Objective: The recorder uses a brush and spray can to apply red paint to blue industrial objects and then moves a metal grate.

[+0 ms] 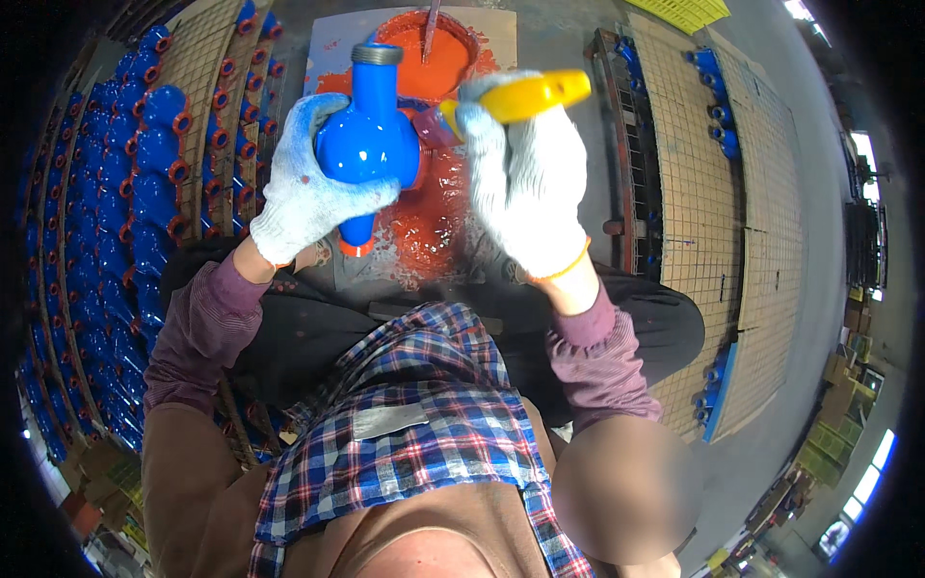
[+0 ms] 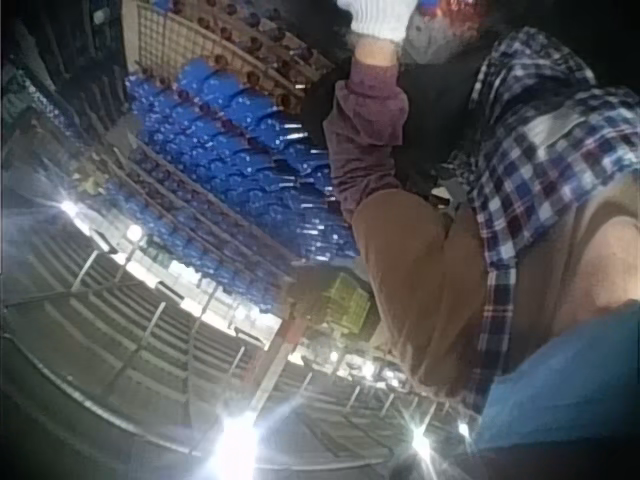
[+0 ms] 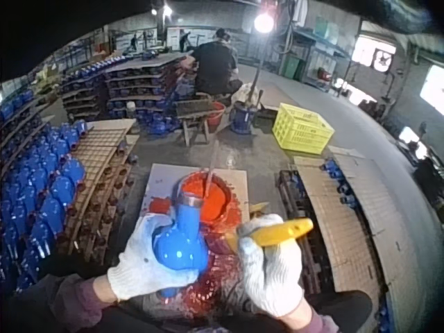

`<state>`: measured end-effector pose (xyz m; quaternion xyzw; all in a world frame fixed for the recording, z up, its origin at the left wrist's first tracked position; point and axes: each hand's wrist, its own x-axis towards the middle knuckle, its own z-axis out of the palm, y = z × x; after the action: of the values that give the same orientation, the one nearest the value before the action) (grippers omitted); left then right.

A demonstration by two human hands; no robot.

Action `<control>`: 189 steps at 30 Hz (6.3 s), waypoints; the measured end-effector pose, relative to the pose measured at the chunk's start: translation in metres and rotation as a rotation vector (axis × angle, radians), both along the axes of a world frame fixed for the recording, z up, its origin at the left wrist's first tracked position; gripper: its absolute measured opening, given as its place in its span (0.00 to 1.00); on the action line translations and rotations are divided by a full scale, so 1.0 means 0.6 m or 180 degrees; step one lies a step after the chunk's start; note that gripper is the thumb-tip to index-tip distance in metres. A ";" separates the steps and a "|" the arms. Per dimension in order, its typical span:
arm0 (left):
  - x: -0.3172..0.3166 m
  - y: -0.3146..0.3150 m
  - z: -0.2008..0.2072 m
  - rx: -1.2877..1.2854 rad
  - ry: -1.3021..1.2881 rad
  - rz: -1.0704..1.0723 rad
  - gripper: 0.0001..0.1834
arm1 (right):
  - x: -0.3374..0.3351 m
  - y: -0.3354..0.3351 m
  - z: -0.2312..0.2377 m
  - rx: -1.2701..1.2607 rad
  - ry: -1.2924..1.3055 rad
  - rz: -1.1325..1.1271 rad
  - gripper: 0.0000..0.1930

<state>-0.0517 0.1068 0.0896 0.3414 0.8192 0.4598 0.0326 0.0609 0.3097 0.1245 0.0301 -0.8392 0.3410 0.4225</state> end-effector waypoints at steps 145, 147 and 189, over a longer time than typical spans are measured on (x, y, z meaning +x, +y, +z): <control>0.068 -0.021 0.023 -0.0353 0.0149 -0.1364 0.47 | 0.189 0.052 -0.014 -0.1512 -0.0180 0.0974 0.16; 0.067 -0.023 0.020 -0.0249 0.0086 -0.1417 0.48 | 0.195 0.066 -0.010 -0.1674 -0.0277 0.1105 0.16; -0.055 -0.015 0.028 0.3553 -0.4343 -0.0081 0.31 | 0.108 0.059 0.064 0.0117 0.0083 -0.0263 0.10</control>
<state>-0.0846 0.0979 0.1064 -0.0324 0.2731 0.8962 0.3483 0.1259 0.3450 0.1630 0.0076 -0.8403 0.3074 0.4465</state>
